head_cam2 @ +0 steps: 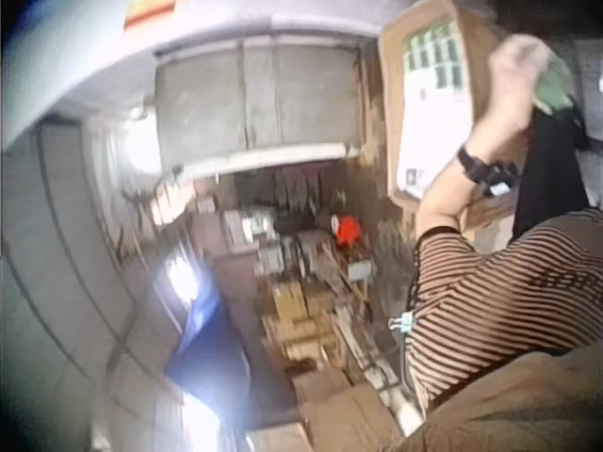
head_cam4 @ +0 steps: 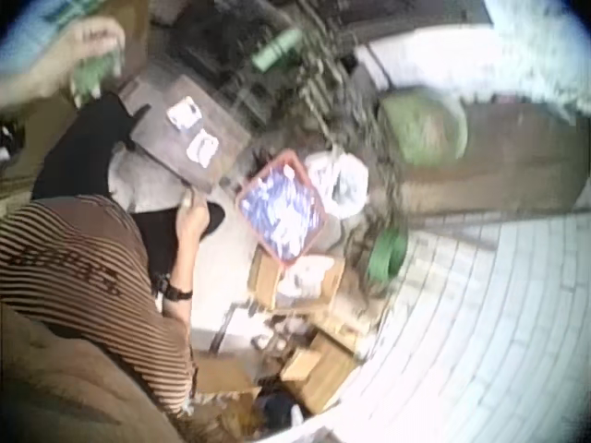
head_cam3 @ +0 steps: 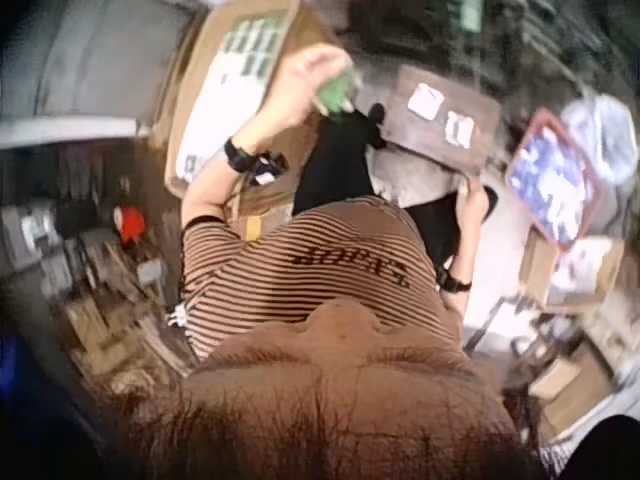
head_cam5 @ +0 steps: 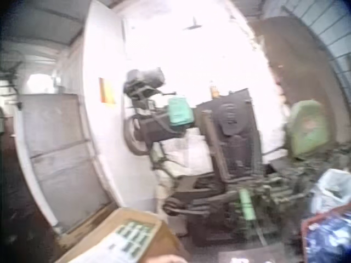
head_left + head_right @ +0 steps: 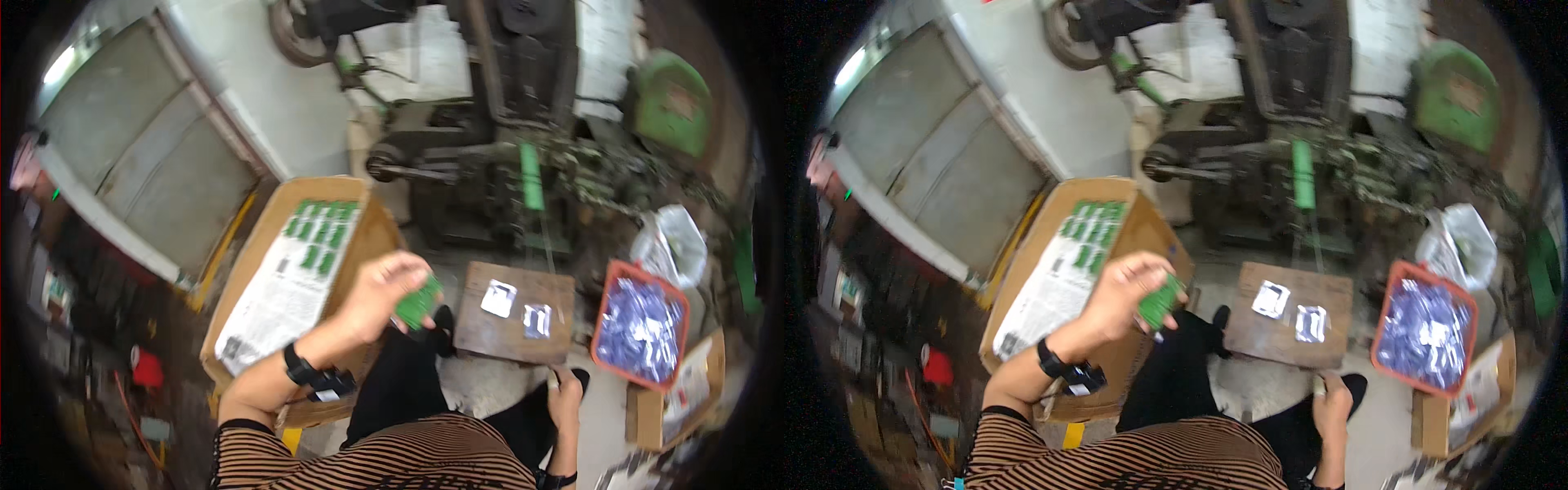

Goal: Packing small green components into a box and bagging gold pins in an industrial assembly area.

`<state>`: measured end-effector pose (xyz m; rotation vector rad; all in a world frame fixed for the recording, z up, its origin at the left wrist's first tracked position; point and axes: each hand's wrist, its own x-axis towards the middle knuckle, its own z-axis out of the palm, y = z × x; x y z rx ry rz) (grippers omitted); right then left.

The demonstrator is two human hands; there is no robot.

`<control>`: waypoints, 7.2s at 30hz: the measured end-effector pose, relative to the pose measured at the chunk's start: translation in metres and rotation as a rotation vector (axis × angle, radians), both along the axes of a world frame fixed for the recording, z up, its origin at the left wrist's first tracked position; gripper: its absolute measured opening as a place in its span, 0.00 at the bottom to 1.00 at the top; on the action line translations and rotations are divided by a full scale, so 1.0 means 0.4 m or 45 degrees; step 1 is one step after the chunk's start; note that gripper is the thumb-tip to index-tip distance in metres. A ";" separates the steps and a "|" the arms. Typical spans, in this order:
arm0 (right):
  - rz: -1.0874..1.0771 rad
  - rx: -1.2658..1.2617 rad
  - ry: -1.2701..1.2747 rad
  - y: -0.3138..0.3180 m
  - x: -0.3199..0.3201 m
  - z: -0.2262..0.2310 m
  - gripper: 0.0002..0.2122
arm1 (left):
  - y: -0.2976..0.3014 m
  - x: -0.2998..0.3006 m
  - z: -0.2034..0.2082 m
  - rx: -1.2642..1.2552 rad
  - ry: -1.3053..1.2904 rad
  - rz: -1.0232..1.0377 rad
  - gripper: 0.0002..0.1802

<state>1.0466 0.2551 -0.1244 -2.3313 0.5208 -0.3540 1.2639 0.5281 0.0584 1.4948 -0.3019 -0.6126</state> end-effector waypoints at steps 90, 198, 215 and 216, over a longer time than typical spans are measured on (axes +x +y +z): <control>0.508 -0.089 0.078 -0.263 0.714 0.187 0.33 | -0.260 0.007 -0.679 -0.225 0.995 -0.085 0.32; 0.408 -1.038 0.384 -0.103 0.371 -0.317 0.08 | 0.173 0.345 -0.025 -0.129 -0.993 0.537 0.16; 0.464 0.844 -0.039 -0.022 0.346 0.283 0.06 | -0.340 0.046 -0.220 -0.652 0.164 -0.176 0.25; 0.552 0.720 0.129 -0.038 0.369 0.283 0.09 | -0.343 0.052 -0.231 -0.625 0.321 -0.076 0.22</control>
